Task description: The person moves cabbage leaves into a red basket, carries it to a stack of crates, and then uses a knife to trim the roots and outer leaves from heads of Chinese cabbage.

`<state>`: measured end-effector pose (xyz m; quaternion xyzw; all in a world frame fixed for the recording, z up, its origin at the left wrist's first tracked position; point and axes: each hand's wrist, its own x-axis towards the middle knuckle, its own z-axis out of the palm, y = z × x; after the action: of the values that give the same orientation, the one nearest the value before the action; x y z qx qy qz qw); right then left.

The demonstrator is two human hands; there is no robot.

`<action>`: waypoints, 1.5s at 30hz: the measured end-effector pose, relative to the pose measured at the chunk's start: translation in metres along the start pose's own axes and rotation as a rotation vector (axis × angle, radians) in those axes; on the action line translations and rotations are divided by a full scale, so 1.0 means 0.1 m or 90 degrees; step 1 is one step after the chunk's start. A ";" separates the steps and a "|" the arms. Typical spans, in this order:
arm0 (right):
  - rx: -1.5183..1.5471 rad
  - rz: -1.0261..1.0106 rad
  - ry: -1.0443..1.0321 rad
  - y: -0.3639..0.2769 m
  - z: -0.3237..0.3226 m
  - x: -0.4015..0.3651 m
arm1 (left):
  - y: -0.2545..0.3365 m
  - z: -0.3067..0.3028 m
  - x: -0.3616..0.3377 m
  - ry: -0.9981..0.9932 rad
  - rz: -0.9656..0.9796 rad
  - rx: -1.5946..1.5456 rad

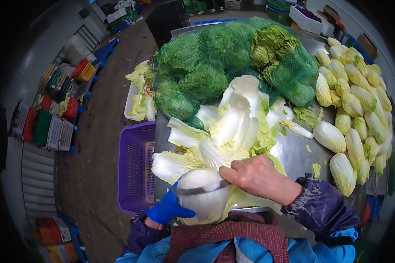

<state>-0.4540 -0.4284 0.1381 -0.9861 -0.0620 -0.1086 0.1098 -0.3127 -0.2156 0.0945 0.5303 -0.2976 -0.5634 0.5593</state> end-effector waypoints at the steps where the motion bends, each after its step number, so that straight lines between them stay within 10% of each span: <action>1: -0.006 -0.011 0.013 0.00 0.03 -0.01 | 0.00 0.03 -0.01 -0.002 -0.002 -0.001; 8: -0.002 0.238 -0.086 0.51 0.32 -0.33 | 0.12 0.11 -0.06 -0.046 0.129 0.240; 12: 0.429 0.248 -0.029 0.13 0.04 -0.09 | 0.00 0.02 0.03 0.157 0.062 0.021; 36: 0.598 0.320 0.137 -0.20 0.11 0.31 | 0.01 0.32 0.21 0.355 0.303 0.195; 45: 0.658 0.491 0.121 0.15 0.27 0.37 | 0.02 -0.01 0.12 0.368 0.109 -0.126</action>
<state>-0.4109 -0.4329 0.1173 -0.7437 0.2620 -0.1045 0.6061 -0.3087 -0.2268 0.0930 0.5845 -0.1134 -0.3665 0.7150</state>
